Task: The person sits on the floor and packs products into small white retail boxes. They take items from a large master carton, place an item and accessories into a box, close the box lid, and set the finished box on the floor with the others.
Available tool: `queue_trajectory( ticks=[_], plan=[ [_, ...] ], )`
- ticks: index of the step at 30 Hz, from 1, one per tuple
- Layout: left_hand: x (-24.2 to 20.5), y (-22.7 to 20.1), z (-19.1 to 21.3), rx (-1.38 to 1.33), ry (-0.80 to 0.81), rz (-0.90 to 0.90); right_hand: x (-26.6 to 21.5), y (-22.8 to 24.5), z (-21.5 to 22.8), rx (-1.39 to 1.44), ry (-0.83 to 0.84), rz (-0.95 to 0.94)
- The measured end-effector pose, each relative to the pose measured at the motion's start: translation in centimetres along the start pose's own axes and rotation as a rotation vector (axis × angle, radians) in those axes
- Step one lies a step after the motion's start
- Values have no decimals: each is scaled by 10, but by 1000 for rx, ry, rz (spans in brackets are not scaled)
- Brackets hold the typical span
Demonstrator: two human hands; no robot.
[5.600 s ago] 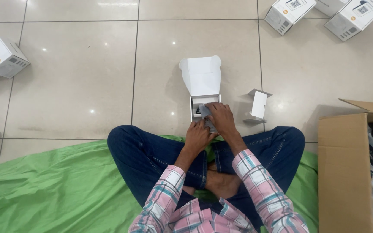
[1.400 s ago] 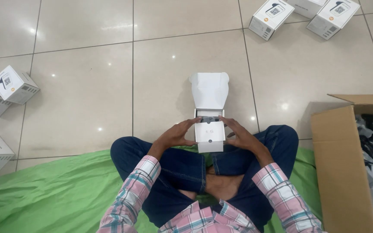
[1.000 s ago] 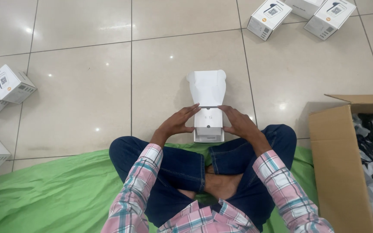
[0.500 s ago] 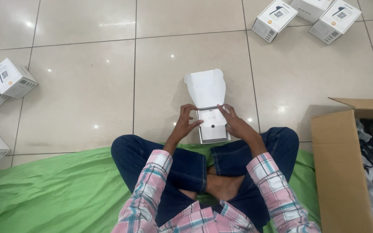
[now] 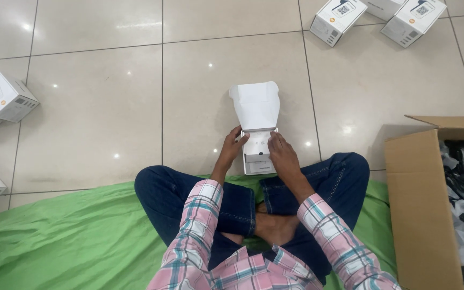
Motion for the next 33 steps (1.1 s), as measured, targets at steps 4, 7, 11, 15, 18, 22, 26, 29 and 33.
queue_trajectory(
  ticks=[4,7,11,15,18,22,26,29,33],
  plan=[
    [0,-11,-1,-1,2,-20,2,-2,7,205,1,27],
    [-2,-17,3,26,12,0,5,-3,7,197,36,28],
    [-6,-14,10,18,45,-29,5,-4,-5,176,-33,-8],
    [-9,-22,5,-35,48,-141,1,-5,2,301,-129,-9],
    [-3,-18,4,27,-37,-208,0,-8,6,527,-179,-46],
    [-2,-27,4,222,-121,-215,3,-43,-63,787,-310,-11],
    [-3,-32,7,411,-162,-237,4,-82,-41,1424,-290,-90],
    [-10,-43,6,447,-157,-222,11,-96,16,1456,-103,-57],
    [-17,-55,1,452,-92,-244,25,-108,34,1312,359,-73]
  ],
)
Point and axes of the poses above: each hand's wrist, its own x-axis towards the middle knuckle, its own z-axis out of the back of the hand, y = z × x, the point moved 4 cm from there along x, towards the middle knuckle, and after that the axes turned 14 degrees about y, right-handed, at the moved point
